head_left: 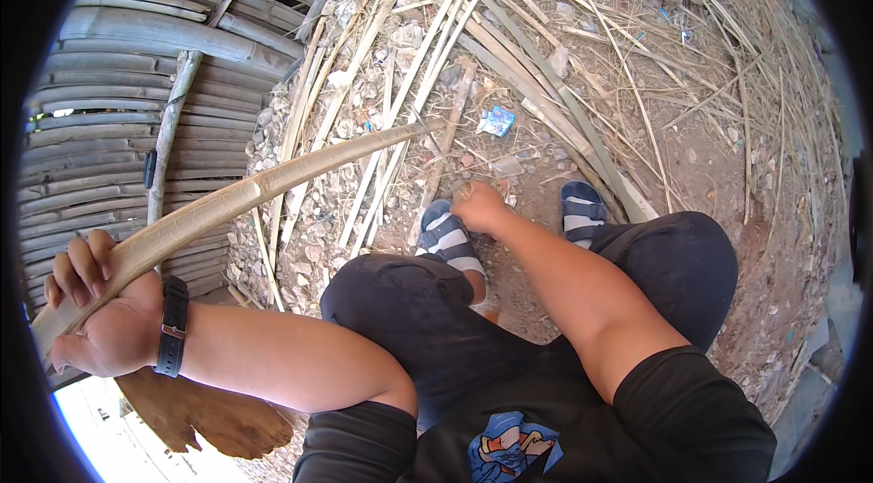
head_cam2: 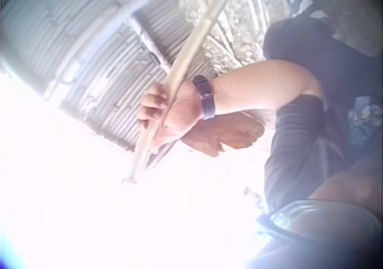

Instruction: The person uses a machete to split a long bamboo pole into thin strips. They hold the pole with one hand and repeatedly strike it with the machete to separate the strips, then set the pieces aside on the ground.

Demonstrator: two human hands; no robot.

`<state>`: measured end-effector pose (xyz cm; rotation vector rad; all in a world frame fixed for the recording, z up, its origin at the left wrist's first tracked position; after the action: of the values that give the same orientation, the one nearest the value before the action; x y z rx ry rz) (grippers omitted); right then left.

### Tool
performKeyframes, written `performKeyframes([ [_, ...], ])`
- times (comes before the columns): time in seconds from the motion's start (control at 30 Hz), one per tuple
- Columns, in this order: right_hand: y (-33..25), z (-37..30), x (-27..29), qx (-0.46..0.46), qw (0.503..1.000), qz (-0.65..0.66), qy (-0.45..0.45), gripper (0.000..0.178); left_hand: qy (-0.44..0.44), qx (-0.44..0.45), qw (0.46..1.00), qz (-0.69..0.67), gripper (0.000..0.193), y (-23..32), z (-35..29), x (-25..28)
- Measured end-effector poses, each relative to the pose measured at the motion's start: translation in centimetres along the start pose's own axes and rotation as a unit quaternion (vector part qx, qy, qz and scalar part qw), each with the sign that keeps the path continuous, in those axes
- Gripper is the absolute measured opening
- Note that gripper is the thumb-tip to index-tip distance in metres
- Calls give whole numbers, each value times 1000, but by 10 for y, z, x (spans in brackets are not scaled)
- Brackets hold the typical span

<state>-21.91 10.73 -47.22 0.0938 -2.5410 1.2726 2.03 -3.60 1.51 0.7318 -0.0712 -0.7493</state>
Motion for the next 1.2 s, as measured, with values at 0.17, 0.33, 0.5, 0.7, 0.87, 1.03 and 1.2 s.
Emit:
performKeyframes([
  [0.17,-115,-42,5,191,981,43,-12,44,19,9,999,30,59,5,1,-1],
  [0.33,-63,-28,-5,177,984,27,22,43,4,10,1000,22,54,5,1,-4],
  [0.5,22,-16,-4,-86,994,51,-45,42,25,-17,999,35,49,6,-2,-5],
  [0.7,-117,-44,-2,140,988,65,-15,48,30,-14,998,58,48,3,2,-6],
  [0.87,-133,-59,-12,223,972,65,-34,43,38,-9,997,65,50,4,2,-3],
  [1.03,0,-19,-19,-70,986,142,-50,50,77,-21,994,68,63,8,0,6],
  [1.2,-61,-40,-33,63,989,134,-5,53,116,-18,988,100,71,7,0,14],
])
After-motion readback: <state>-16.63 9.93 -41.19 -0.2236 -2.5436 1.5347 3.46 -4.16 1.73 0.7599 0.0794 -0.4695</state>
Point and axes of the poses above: each hand's wrist, its own z-axis towards the middle knuckle, its own x-axis out of the back of the hand, y = z × x, the point moved 4 cm from there along z, towards the middle knuckle, and after that the axes turned 7 degrees about -y, right-handed, at the moved point
